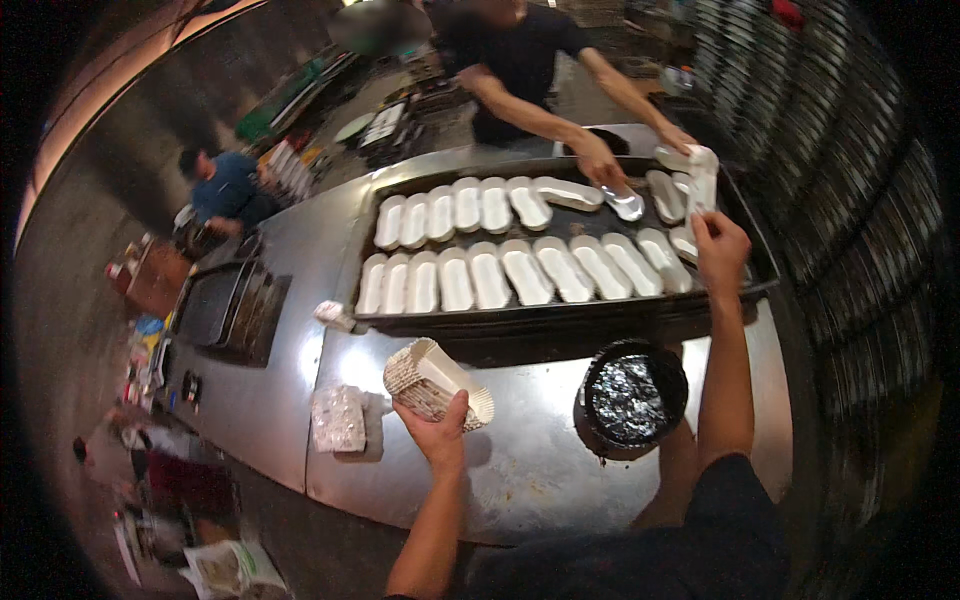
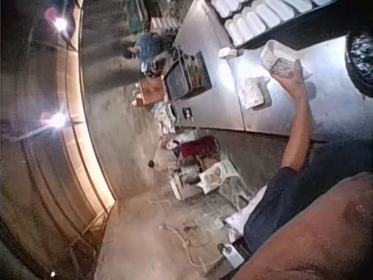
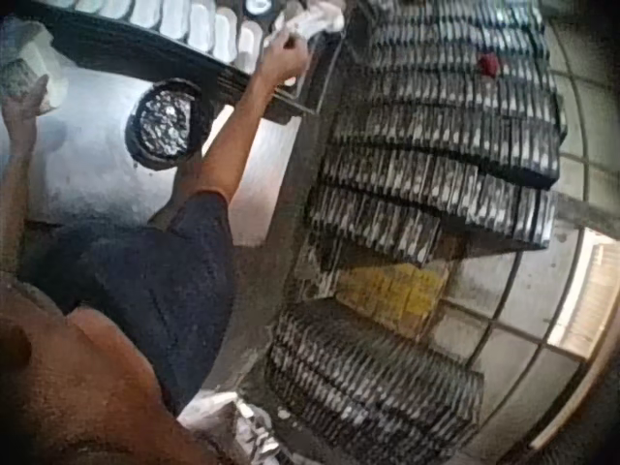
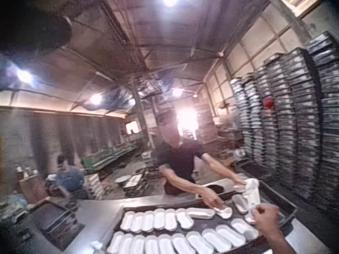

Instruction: The person separates white, textured, oval-shaped food containers from a stack and places them into a black metal tray. They repeat this process, filling the tray with the containers while other workers perform similar tasks in the background.

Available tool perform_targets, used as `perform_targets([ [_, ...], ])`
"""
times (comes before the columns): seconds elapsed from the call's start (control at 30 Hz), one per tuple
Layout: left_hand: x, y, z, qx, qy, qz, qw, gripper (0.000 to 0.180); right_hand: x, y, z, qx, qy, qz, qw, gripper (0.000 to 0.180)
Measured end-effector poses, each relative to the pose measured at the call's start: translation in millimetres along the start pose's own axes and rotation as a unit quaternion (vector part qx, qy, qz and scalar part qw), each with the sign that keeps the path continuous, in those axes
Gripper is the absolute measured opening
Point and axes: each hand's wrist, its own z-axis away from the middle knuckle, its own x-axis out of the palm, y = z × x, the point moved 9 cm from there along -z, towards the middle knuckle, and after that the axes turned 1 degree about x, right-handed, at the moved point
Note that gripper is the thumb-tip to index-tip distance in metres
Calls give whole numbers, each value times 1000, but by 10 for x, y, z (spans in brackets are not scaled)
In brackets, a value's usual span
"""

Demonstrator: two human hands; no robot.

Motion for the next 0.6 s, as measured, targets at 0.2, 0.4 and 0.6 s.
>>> perform_targets([
  [0.2, -614, -565, 5, -65, 16, -283, 957, 101, -57, -111, 774, -71, -39, 40, 996, 21],
  [0.4, -834, -68, -16, -129, 40, 95, 986, 86, -116, -1307, 1373, -145, -124, -111, 975, 9],
  [0.6, -389, -166, 260, -239, -65, 232, 941, 80, 12, -1388, 2326, -32, -233, -142, 962, 12],
])
